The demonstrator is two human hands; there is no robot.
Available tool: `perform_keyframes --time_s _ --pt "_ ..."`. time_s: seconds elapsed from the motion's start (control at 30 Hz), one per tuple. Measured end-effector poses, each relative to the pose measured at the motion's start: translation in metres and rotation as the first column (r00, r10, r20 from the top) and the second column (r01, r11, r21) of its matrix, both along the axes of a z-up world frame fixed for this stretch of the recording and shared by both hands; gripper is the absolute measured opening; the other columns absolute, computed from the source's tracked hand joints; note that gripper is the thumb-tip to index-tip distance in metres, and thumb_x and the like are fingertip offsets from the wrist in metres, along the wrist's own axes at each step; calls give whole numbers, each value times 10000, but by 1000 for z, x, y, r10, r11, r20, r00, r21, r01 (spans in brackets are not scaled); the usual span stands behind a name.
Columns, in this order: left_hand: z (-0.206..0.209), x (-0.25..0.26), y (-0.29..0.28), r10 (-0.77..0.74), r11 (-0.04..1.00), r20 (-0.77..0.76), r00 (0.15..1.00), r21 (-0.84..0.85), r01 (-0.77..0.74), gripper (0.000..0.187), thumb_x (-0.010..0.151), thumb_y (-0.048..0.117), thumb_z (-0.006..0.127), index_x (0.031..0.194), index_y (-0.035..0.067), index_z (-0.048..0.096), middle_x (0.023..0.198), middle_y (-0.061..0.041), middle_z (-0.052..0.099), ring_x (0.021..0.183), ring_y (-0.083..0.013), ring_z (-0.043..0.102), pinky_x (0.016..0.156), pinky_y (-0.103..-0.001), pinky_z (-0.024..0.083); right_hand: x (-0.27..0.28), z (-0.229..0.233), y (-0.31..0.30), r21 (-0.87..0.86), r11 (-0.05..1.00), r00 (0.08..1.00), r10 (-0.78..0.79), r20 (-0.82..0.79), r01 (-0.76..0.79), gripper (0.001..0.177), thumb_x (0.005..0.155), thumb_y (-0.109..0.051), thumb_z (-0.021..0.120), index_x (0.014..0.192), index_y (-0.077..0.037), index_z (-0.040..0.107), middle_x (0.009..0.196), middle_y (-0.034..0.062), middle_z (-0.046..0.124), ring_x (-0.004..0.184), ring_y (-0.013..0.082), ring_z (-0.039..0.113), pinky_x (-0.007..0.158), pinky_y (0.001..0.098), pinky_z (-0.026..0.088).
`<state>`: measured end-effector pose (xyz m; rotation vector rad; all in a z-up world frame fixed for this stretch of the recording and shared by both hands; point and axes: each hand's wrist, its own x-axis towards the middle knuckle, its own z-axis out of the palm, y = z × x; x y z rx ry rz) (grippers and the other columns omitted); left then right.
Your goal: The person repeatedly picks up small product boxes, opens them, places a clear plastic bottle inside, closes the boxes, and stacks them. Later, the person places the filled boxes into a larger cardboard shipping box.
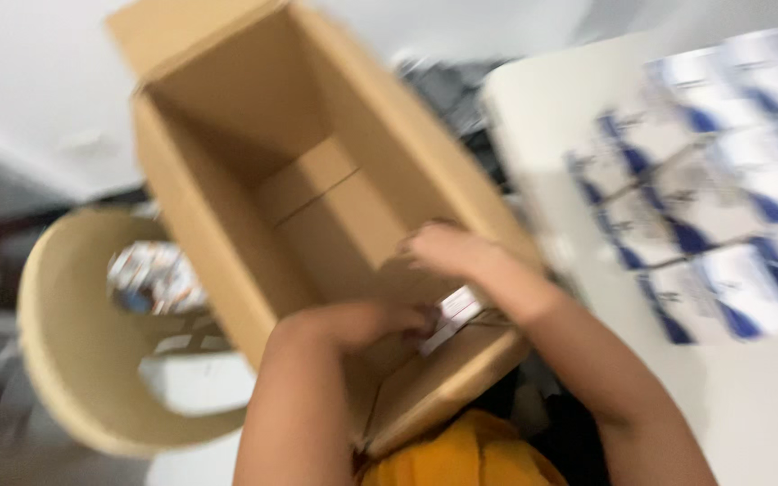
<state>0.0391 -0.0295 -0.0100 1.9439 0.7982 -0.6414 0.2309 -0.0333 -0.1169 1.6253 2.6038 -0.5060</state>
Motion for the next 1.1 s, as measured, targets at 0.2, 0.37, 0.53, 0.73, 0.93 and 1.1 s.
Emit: perform_keyframes --time_s 0.2,0.37,0.53,0.73,0.93,1.1 --pt "-28 91 -1 -609 693 -107 786 411 593 318 869 316 654 1074 117 794 1187 -136 730 1115 -299 671 936 -419 524 18 89 -48 438 896 992 -15 -123 68 206 895 -224 668 1037 -95 744 1031 101 738 990 320 689 868 447 543" --pt "-20 119 4 -739 482 -186 648 526 701 288 907 267 645 1074 85 794 1129 -164 750 1074 -329 695 906 -440 548 114 164 -189 607 525 795 -290 -532 597 252 909 -41 779 1153 -30 714 1196 123 729 1100 257 702 961 350 559" --pt "44 123 -9 -643 520 -102 759 670 530 265 985 266 567 1055 85 746 1059 -160 734 1002 -363 698 824 -487 560 203 199 -345 763 -62 578 -614 -538 643 204 1058 93 660 1244 10 647 1274 145 672 1230 273 646 1112 352 489" --pt "89 235 -91 -781 593 483 397 773 227 311 938 311 620 1134 69 627 774 -186 710 772 -410 682 698 -533 516 267 169 -401 853 -260 195 -904 -379 452 447 882 -137 842 1293 -42 695 1425 317 510 1317 456 460 1070 520 419" --pt "87 445 -222 -862 483 493 115 869 -104 245 931 177 588 1152 85 640 1155 -115 720 1039 -301 728 769 -423 615 289 146 -418 755 -296 24 -924 -381 585 524 819 -181 904 1288 -80 694 1541 253 436 1445 446 343 1117 552 393" --pt "60 527 -257 -894 371 426 138 878 -302 628 829 231 593 1432 88 487 1499 -175 449 1268 -280 553 974 -427 510 286 151 -425 707 -311 64 -891 -449 635 548 785 -165 935 1284 -102 717 1383 154 560 1332 390 480 1094 490 444"
